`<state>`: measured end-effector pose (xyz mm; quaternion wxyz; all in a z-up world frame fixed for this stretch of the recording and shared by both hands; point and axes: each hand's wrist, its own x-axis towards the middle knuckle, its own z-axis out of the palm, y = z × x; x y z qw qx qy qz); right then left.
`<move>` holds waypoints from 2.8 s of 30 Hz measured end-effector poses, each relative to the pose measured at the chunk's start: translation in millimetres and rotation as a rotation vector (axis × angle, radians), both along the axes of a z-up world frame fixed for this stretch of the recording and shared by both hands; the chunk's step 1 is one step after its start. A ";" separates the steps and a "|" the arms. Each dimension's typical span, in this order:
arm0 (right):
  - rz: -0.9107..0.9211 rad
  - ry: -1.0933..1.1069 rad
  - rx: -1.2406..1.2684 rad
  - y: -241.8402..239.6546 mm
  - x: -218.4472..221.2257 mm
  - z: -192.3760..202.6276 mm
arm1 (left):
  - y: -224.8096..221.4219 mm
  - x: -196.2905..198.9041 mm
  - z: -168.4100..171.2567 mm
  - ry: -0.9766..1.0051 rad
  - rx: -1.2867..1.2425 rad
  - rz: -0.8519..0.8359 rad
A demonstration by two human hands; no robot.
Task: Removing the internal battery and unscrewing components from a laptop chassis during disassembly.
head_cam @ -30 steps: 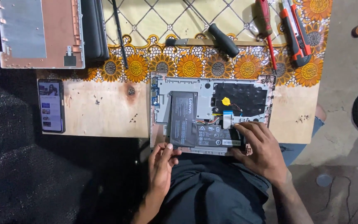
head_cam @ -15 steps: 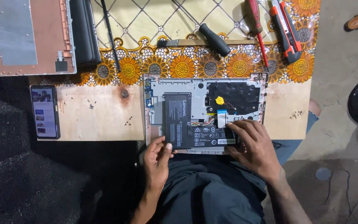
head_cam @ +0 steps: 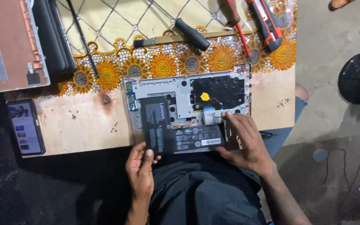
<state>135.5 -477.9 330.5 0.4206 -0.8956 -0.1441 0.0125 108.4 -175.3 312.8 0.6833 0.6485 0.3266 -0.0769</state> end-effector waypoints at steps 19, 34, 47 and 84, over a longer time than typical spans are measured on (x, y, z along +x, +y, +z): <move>-0.245 0.432 1.056 39.1 -4.7 18.8 | 23.2 10.3 -4.4 -0.116 -0.192 0.107; -0.272 0.373 1.086 20.8 -5.9 10.9 | -10.5 51.6 44.1 -0.253 -0.480 -0.121; -0.436 0.258 0.879 -7.3 0.1 6.7 | -4.5 67.7 45.8 -0.181 -0.406 0.042; -0.153 -0.279 -0.371 15.8 256.8 -35.9 | 38.1 283.9 6.8 -0.250 -0.142 -0.038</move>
